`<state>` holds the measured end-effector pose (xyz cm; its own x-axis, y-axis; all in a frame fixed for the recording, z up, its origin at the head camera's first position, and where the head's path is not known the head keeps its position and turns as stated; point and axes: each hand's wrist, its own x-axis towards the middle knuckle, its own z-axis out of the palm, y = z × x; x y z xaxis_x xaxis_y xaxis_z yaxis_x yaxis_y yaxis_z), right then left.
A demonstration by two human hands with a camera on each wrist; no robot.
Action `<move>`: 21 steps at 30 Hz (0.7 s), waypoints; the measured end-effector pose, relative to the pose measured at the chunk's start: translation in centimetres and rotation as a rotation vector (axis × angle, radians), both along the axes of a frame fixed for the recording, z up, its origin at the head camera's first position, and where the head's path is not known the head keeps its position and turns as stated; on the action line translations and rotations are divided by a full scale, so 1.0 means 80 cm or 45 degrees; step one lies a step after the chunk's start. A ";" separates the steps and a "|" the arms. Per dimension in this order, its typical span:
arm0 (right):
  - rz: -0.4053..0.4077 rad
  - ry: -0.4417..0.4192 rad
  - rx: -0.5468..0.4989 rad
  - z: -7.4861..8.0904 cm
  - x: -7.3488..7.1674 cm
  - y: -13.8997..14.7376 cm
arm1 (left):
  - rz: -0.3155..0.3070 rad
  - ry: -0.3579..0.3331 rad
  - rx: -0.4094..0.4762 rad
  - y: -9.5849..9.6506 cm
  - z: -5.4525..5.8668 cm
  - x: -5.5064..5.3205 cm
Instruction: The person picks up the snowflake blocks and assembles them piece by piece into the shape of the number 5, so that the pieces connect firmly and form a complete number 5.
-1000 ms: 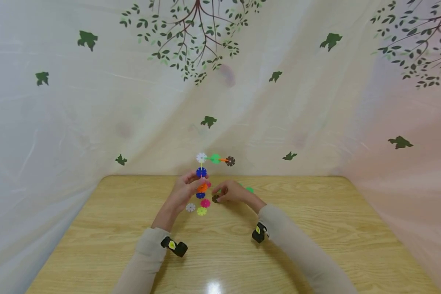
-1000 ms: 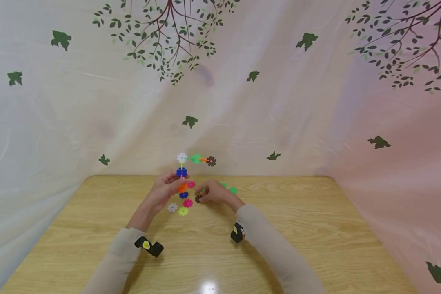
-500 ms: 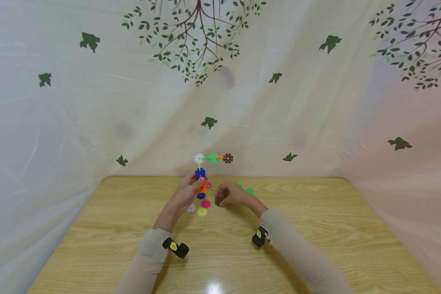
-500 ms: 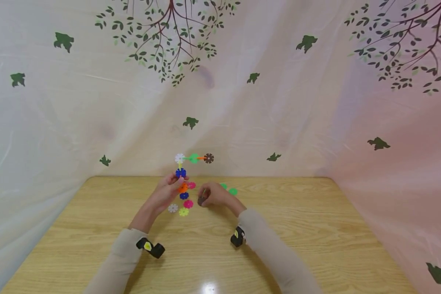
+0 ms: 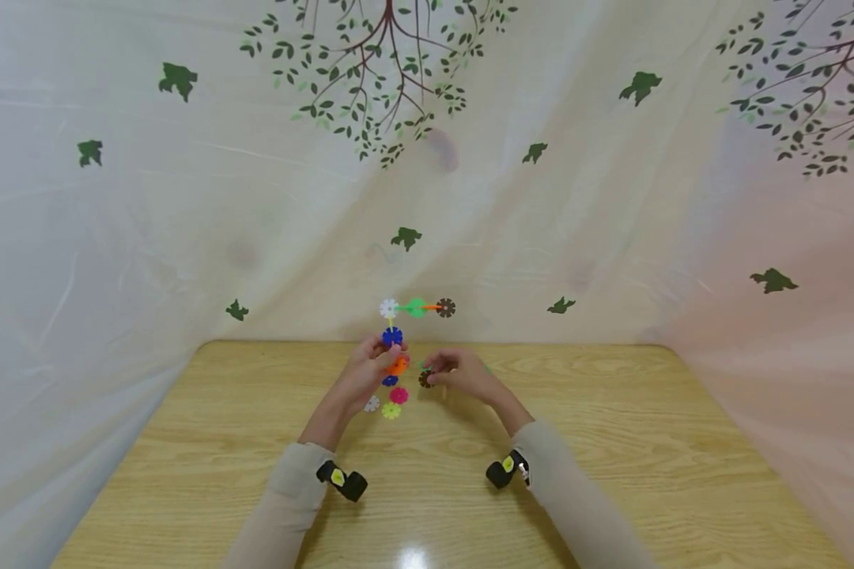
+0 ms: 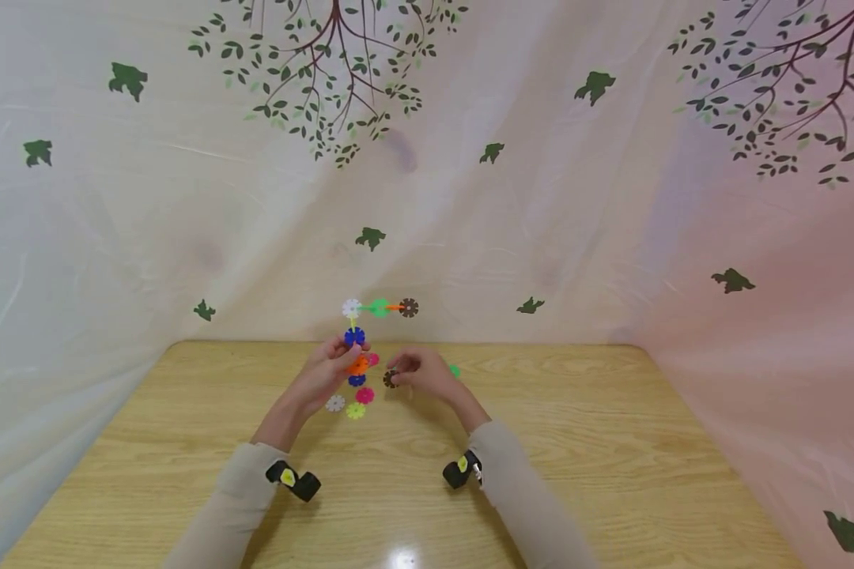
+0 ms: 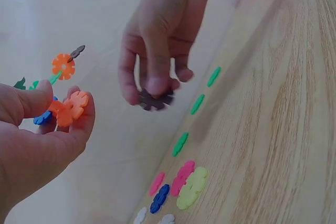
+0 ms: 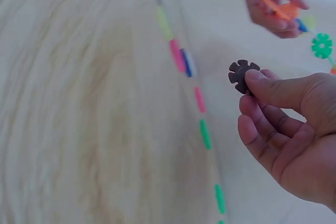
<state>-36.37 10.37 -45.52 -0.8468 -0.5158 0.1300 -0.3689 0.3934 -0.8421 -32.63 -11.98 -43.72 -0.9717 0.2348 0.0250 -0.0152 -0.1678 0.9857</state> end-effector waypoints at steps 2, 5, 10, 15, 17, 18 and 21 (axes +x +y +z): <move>-0.023 -0.015 -0.083 0.006 0.004 0.001 | 0.006 -0.004 -0.011 0.001 0.000 0.001; -0.044 -0.023 -0.175 0.014 0.010 0.000 | 0.015 -0.002 -0.023 0.002 0.000 0.002; -0.054 -0.011 -0.258 0.021 0.016 -0.002 | 0.035 -0.019 -0.025 0.004 -0.002 0.004; -0.072 -0.010 -0.306 0.025 0.021 -0.006 | 0.074 -0.017 -0.043 0.005 -0.002 0.005; -0.081 -0.012 -0.318 0.026 0.023 -0.007 | 0.083 -0.010 -0.049 0.005 -0.002 0.006; -0.084 -0.013 -0.325 0.026 0.024 -0.008 | 0.087 -0.005 -0.049 0.005 -0.002 0.005; -0.098 -0.012 -0.343 0.025 0.027 -0.010 | 0.096 0.000 -0.049 0.004 -0.002 0.007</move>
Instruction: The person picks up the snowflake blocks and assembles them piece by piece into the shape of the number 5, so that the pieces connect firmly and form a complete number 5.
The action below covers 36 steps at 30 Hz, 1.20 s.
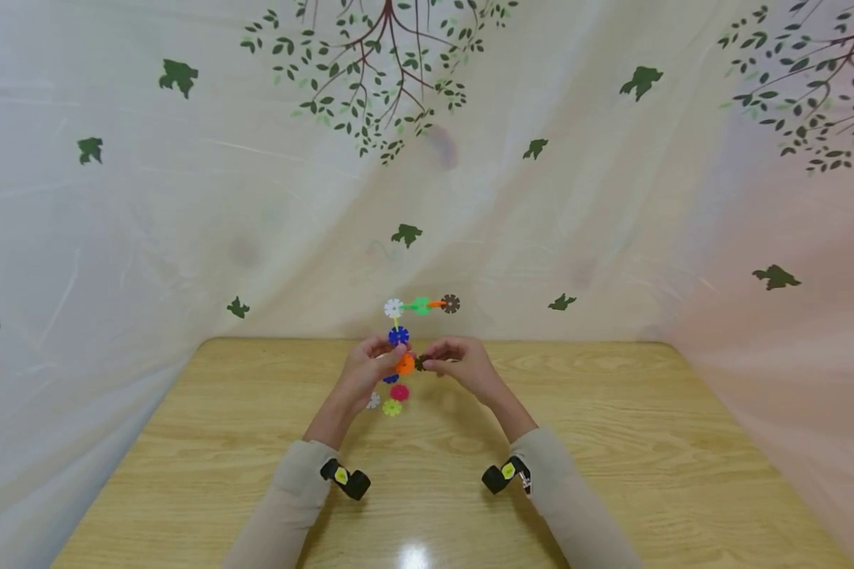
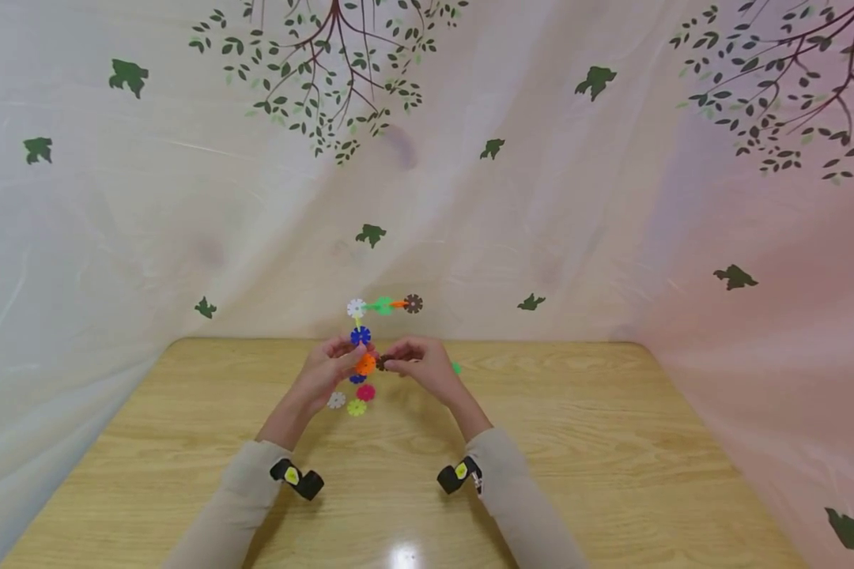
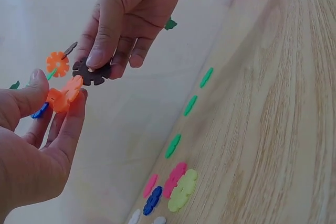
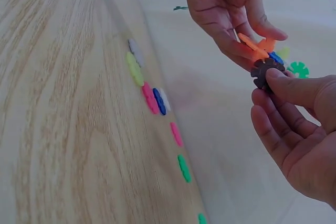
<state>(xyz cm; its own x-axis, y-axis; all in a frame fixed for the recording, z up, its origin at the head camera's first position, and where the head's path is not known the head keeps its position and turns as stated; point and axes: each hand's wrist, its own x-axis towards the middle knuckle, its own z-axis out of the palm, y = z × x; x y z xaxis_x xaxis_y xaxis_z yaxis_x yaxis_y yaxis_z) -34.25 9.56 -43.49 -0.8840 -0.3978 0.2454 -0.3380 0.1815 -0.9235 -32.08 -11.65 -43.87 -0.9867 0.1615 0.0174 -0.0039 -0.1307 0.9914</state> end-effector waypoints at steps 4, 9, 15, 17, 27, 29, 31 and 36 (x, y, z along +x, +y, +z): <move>-0.024 0.007 -0.019 0.001 0.002 -0.002 | 0.020 0.001 -0.002 -0.001 0.000 0.001; -0.045 0.041 -0.043 0.002 0.004 -0.003 | 0.038 -0.011 0.002 0.000 0.002 0.002; -0.052 0.098 -0.045 0.002 0.006 -0.005 | 0.031 0.006 0.018 0.001 0.002 0.002; -0.054 0.112 -0.043 0.002 0.007 -0.005 | 0.036 0.006 0.021 0.001 0.002 0.002; -0.039 0.223 -0.118 0.003 0.013 -0.010 | 0.086 0.043 0.059 0.009 0.004 0.003; -0.058 0.230 -0.129 0.003 0.013 -0.011 | 0.069 0.072 0.087 0.013 0.004 0.003; -0.071 0.245 -0.143 0.002 0.013 -0.012 | 0.034 0.098 0.141 0.018 0.003 0.003; -0.050 0.275 -0.178 0.000 0.013 -0.015 | -0.076 0.105 0.295 0.027 0.000 0.006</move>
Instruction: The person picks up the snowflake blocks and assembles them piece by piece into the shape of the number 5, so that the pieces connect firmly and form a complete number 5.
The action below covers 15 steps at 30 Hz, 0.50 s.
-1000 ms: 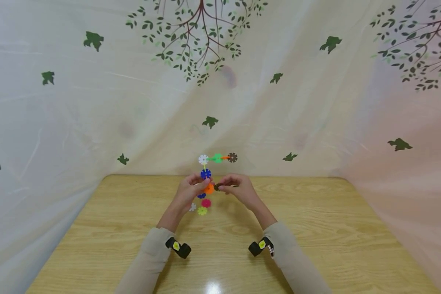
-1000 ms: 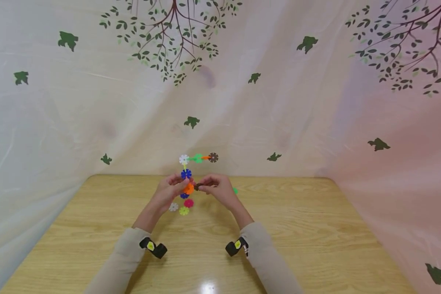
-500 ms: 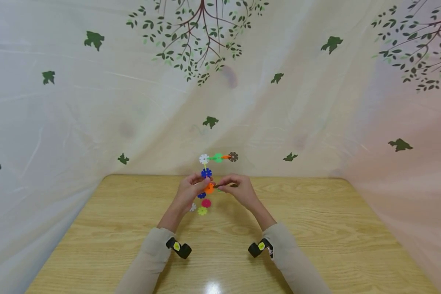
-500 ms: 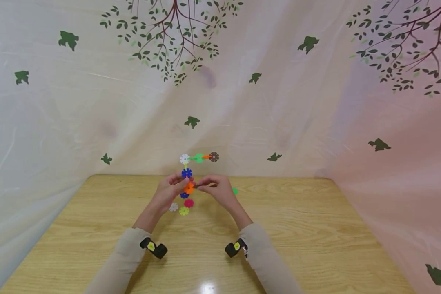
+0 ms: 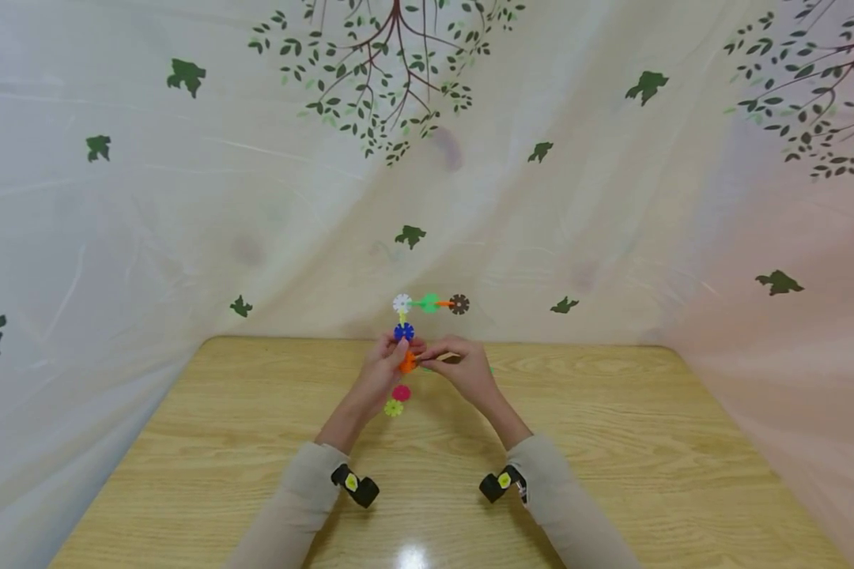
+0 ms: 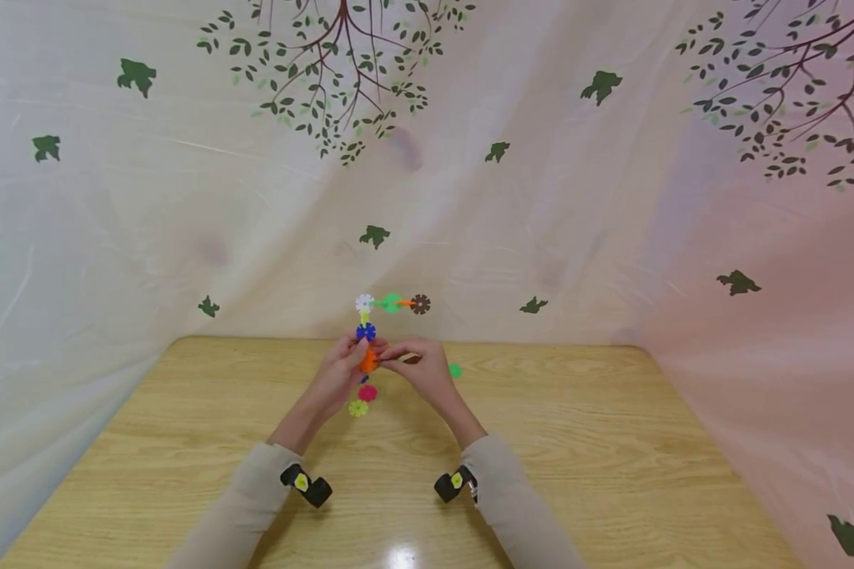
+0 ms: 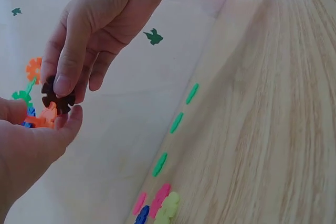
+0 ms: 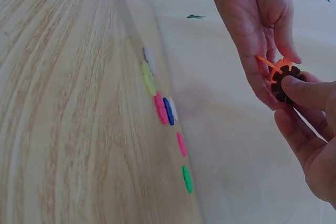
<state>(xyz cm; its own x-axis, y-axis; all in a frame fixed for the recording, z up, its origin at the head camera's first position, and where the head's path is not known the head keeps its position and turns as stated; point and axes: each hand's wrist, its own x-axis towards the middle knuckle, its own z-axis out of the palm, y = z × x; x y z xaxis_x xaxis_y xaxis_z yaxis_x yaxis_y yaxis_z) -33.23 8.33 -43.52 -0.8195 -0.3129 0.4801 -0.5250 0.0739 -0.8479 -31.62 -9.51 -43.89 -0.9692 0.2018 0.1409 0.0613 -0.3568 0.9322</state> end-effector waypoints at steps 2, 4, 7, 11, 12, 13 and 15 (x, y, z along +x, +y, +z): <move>0.013 0.004 -0.006 -0.001 0.000 0.000 | -0.022 -0.020 0.050 0.002 -0.001 0.001; 0.029 -0.001 -0.010 -0.001 -0.001 0.000 | -0.031 -0.053 0.090 0.002 0.000 0.001; 0.050 -0.010 -0.010 -0.002 -0.002 0.001 | -0.034 -0.098 0.120 0.002 0.002 0.001; 0.066 0.001 0.004 -0.003 -0.003 0.000 | -0.060 -0.146 0.176 0.001 0.007 0.001; 0.063 0.006 0.006 -0.004 -0.003 0.000 | -0.065 -0.154 0.190 0.001 0.008 0.001; 0.062 0.004 0.005 -0.004 -0.003 -0.001 | -0.066 -0.160 0.203 0.000 0.009 0.002; 0.054 -0.001 -0.001 -0.004 -0.003 -0.002 | -0.060 -0.172 0.223 0.000 0.010 0.003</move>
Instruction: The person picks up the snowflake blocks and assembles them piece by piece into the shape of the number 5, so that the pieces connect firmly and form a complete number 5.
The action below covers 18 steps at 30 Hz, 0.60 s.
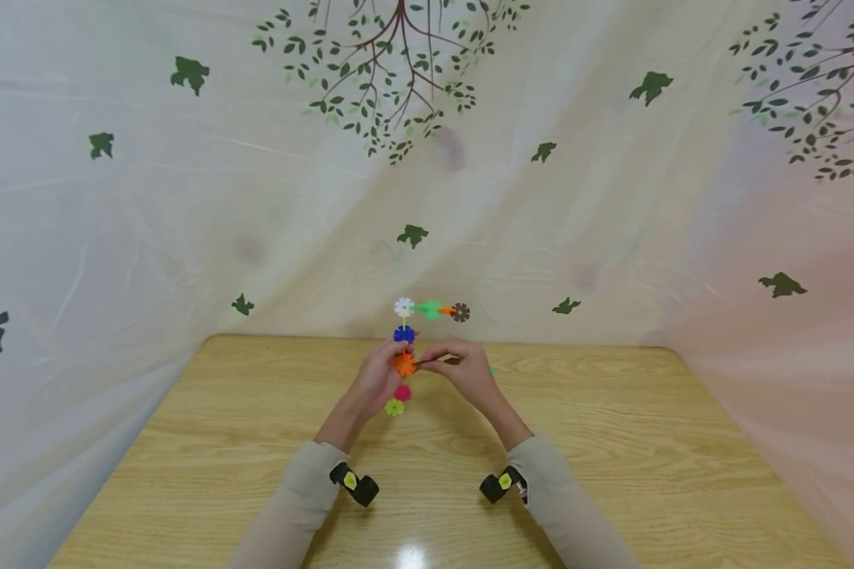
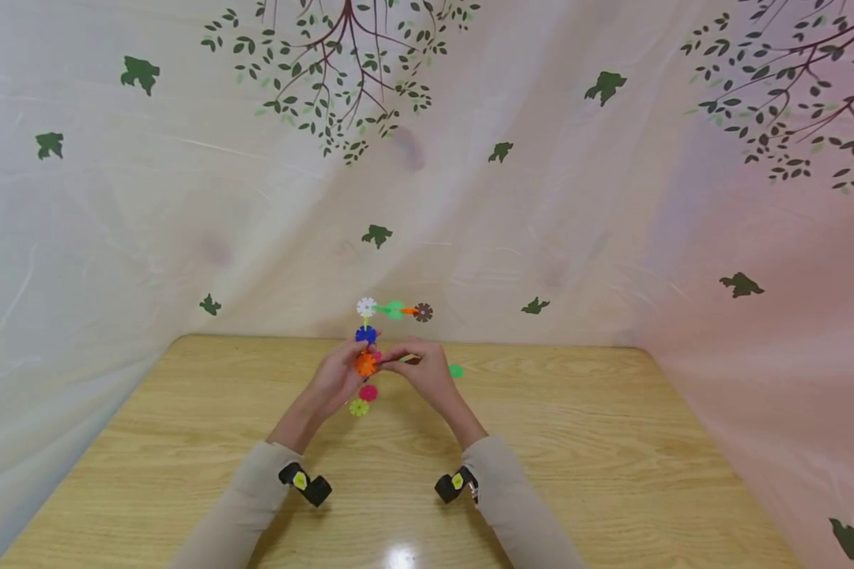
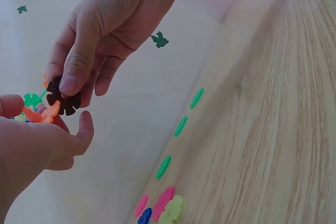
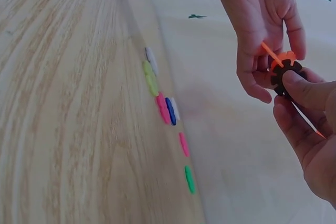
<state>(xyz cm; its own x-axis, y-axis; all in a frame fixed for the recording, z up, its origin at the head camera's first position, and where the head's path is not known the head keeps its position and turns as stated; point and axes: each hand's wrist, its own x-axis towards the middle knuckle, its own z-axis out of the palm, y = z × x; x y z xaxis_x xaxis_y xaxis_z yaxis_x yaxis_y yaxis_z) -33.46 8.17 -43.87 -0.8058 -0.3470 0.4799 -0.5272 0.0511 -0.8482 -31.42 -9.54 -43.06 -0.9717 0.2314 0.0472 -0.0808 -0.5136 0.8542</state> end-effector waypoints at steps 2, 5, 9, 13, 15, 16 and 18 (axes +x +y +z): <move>-0.009 -0.006 -0.010 0.000 0.001 -0.001 | 0.015 -0.008 -0.005 0.000 0.001 0.001; -0.018 -0.009 -0.015 0.002 0.006 -0.003 | 0.033 -0.003 -0.048 0.001 0.002 0.002; -0.018 0.000 -0.015 0.003 0.010 -0.004 | 0.052 0.022 -0.119 0.002 -0.002 0.001; -0.023 0.025 0.005 0.004 0.012 -0.005 | 0.042 0.042 -0.150 0.003 -0.006 0.000; -0.033 0.046 0.021 0.004 0.012 -0.005 | 0.028 0.049 -0.162 0.003 -0.007 0.000; -0.038 0.058 0.028 0.004 0.013 -0.006 | 0.021 0.052 -0.169 0.003 -0.007 0.000; -0.046 0.083 0.041 0.006 0.014 -0.006 | 0.006 0.057 -0.191 0.002 -0.008 0.000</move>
<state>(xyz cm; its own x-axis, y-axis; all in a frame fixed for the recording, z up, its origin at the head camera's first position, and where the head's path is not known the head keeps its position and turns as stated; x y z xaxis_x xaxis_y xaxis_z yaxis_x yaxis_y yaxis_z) -32.37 7.67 -43.42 -0.7853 -0.3344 0.5211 -0.5788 0.0979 -0.8095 -31.40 -9.36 -43.71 -0.9704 0.2349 0.0558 -0.0389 -0.3802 0.9241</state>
